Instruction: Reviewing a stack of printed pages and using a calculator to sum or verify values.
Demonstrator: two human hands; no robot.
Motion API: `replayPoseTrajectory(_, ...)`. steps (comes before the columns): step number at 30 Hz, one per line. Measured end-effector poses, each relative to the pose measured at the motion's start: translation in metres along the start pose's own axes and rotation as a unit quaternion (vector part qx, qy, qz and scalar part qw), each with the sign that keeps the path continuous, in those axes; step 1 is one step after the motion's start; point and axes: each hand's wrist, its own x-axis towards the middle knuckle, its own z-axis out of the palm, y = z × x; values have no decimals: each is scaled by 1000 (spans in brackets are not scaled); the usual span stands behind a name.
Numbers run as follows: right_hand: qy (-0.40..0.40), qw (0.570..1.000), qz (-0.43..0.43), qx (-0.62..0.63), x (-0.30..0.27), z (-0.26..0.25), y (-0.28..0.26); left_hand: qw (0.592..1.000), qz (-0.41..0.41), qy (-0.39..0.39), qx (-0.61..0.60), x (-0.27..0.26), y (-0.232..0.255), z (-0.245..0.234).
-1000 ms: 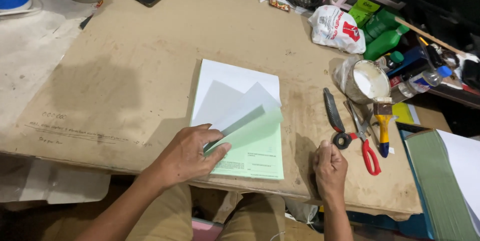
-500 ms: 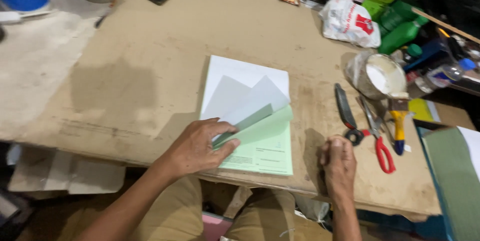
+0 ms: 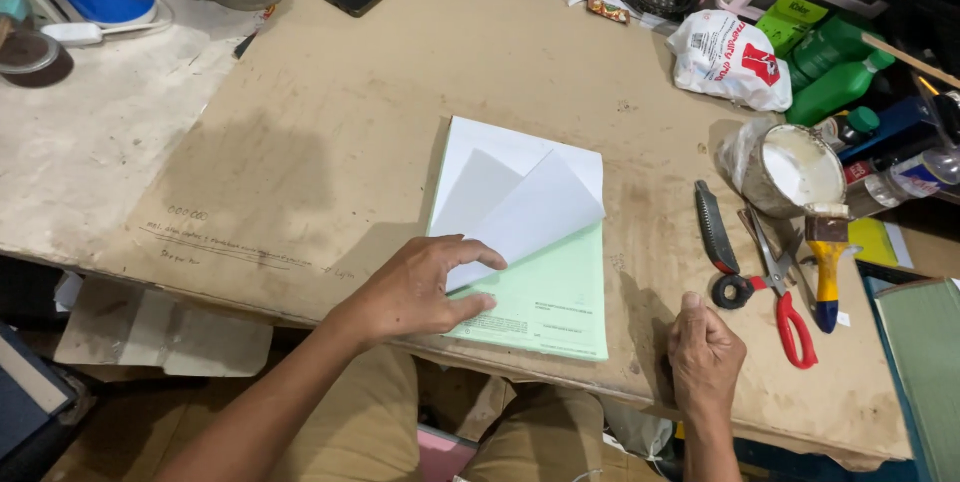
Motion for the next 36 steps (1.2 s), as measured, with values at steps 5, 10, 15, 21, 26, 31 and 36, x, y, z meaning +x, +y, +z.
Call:
replayPoseTrajectory(5,-9,997,65,26,-5,0,9,997,39,-50,34,1,-7,-5)
replayPoseTrajectory(10,-94,990,68,78,-16,-3,13,991,47,-110,63,-5,-9,-14)
replayPoseTrajectory(15,-1,998,53,30,-27,0,1,990,47,-114,65,-5,-13,-17)
replayPoseTrajectory(21,74,987,100,102,-28,-2,18,990,17,-110,89,-3,-13,-14)
replayPoseTrajectory(26,-11,983,-47,-178,-64,9,4,991,1,-114,75,-8,-12,-16)
replayPoseTrajectory(31,-179,888,-378,-188,-109,89,-57,992,50,-78,91,-3,-31,-9)
replayPoseTrajectory(36,-362,817,-242,-378,-97,114,-68,994,31,-80,61,-9,-29,-14)
